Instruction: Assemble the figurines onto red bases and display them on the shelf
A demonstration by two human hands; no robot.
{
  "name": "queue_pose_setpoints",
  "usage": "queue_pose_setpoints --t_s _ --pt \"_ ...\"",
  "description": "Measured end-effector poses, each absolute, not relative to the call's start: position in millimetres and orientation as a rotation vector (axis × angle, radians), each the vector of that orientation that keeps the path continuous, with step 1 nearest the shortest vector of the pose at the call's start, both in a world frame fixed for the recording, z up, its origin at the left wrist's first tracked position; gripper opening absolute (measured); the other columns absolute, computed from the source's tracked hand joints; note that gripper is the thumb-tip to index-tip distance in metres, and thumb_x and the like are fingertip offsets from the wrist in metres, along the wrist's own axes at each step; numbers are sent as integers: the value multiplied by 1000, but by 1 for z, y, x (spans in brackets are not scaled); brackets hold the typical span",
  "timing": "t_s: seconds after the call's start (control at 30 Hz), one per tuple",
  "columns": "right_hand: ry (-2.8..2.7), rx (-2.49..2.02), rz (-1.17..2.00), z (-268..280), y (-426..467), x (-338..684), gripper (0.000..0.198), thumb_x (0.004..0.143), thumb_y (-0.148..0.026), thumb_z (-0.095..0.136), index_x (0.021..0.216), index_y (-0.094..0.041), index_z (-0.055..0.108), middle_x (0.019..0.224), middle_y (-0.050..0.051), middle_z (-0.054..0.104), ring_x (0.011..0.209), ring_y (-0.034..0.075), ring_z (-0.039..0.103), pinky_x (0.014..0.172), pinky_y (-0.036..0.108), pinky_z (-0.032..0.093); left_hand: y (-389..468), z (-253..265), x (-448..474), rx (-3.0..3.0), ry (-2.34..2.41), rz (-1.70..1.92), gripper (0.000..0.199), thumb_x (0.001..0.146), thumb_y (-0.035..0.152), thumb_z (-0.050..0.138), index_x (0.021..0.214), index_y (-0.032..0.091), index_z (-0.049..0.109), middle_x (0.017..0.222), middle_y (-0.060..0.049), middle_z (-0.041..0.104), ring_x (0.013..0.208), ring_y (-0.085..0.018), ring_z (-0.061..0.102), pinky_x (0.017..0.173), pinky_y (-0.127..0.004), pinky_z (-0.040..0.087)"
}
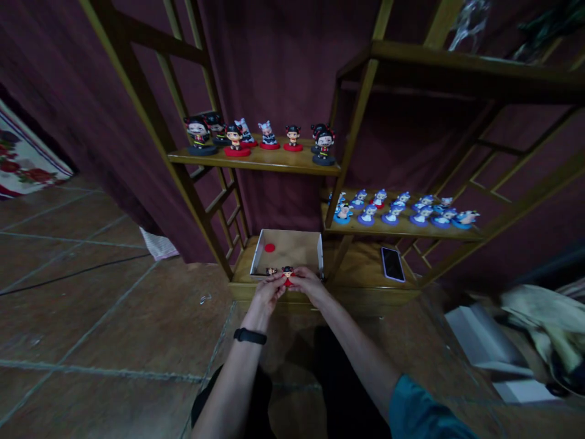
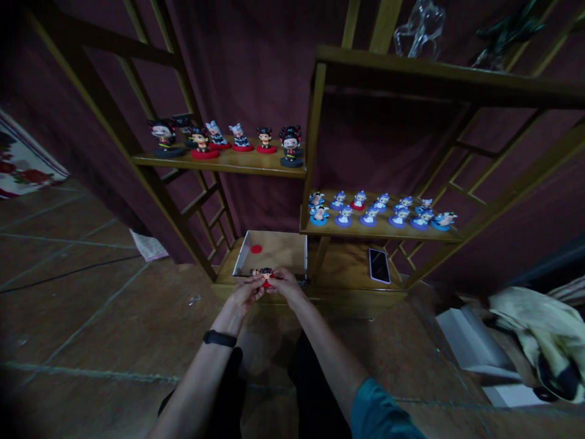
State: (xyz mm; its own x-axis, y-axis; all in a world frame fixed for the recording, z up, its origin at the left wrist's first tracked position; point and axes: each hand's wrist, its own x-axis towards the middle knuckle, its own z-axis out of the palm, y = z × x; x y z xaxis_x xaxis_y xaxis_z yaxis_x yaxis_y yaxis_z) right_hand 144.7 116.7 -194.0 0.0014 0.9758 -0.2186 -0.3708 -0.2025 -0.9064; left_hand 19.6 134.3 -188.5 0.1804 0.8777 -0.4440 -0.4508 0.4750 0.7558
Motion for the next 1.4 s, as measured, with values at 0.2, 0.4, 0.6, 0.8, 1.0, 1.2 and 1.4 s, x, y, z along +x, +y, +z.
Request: queue_pose_setpoints --t_s 0.2,0.4,0.6,0.8,1.0,1.2,1.4 --pt "-720 -1007 1537 -201 60 151 31 57 -29 72 79 -17 55 80 0 63 68 12 62 67 28 51 88 -189 22 670 989 957 16 61 8 70 76 10 67 65 -5 66 51 -7 58 50 -16 46" --pt "-758 -1095 1588 -206 32 144 31 56 -25 72 79 -17 54 79 1 63 66 13 62 66 31 51 50 -203 12 645 1001 945 17 58 7 72 74 10 67 60 -5 64 49 -8 57 46 -15 44" --pt "-816 -1088 1514 -212 24 144 31 57 -25 72 81 -16 54 77 1 61 65 13 61 66 31 52 31 -208 16 640 1011 1025 15 60 6 70 74 10 67 58 -4 64 47 -7 55 45 -15 42" --pt "-753 -1098 1508 -217 26 141 28 59 -21 71 81 -16 54 76 1 62 65 13 62 67 33 53 32 -210 20 627 1011 1064 15 61 5 69 75 9 66 60 -4 64 45 -6 54 44 -15 41" --pt "-751 -1153 1607 -217 31 146 21 63 -15 68 80 -16 55 68 2 64 60 13 63 66 31 53 38 -217 20 640 1022 1037 9 63 6 68 71 8 66 57 -4 62 43 -5 51 43 -15 40" --pt "-777 -1177 1630 -218 33 150 19 66 -13 65 82 -15 56 68 2 65 59 14 64 67 30 53 39 -218 20 664 1010 1014 4 65 6 66 69 8 65 53 -3 59 41 -5 50 41 -15 38" --pt "-831 -1146 1665 -219 35 154 24 66 -14 65 88 -16 56 74 3 66 65 14 65 71 30 53 42 -214 16 670 1006 983 5 69 5 62 70 9 64 55 -3 60 41 -5 50 42 -14 39"
